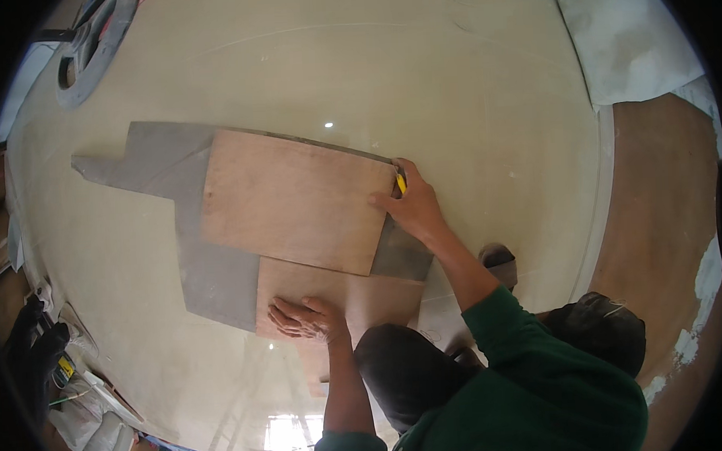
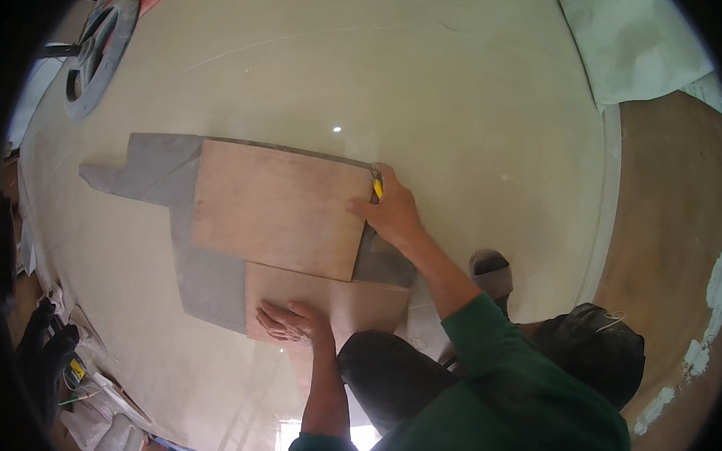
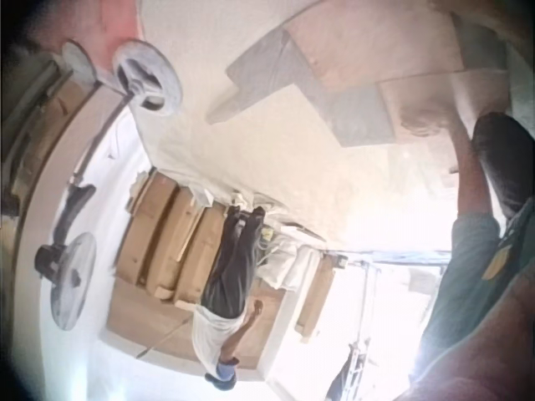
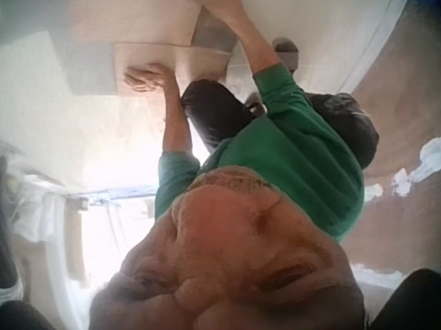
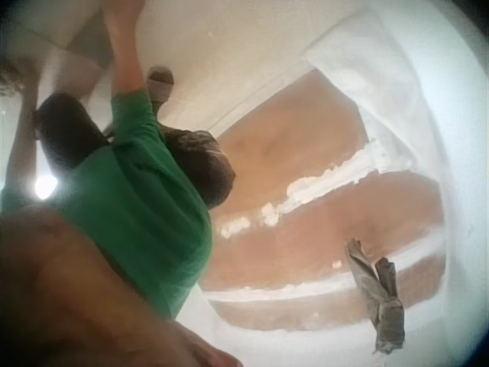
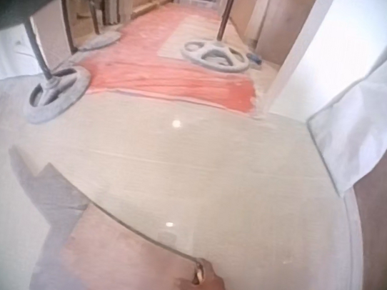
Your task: The person retrieves a roll of tape and a utility knife, then kneels on the floor to cut rectangular pieces of flooring material. They measure and cut several pieces, arranging them on the floor.
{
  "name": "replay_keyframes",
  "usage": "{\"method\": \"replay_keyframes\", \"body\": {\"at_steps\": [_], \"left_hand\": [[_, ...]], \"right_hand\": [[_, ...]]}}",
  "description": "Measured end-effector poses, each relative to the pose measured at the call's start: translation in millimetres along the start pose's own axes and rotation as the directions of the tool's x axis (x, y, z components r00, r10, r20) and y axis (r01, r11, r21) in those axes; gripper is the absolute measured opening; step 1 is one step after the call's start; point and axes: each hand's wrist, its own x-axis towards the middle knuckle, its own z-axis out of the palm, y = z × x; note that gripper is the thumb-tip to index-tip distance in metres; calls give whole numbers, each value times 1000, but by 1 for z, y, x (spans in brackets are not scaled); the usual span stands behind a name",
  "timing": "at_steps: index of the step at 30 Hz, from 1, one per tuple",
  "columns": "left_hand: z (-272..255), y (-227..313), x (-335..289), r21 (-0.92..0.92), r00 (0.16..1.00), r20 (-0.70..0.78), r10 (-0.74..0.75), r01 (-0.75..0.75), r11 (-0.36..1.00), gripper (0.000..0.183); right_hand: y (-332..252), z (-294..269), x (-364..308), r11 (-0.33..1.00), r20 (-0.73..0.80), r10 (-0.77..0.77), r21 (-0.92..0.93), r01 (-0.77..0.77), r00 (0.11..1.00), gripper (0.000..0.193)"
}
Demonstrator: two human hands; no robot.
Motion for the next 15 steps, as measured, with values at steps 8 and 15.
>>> {"method": "replay_keyframes", "body": {"at_steps": [8, 15], "left_hand": [[0, 2, -3, -17, 1000, -4, 1, -1, 1000, 64], [3, 0, -4, -26, 1000, -19, 14, -14, 1000, 64]], "right_hand": [[13, 3, 2, 997, -98, -78, -16, 77, 992, 74], [13, 5, 9, 996, -101, -68, -63, 61, 993, 69]]}}
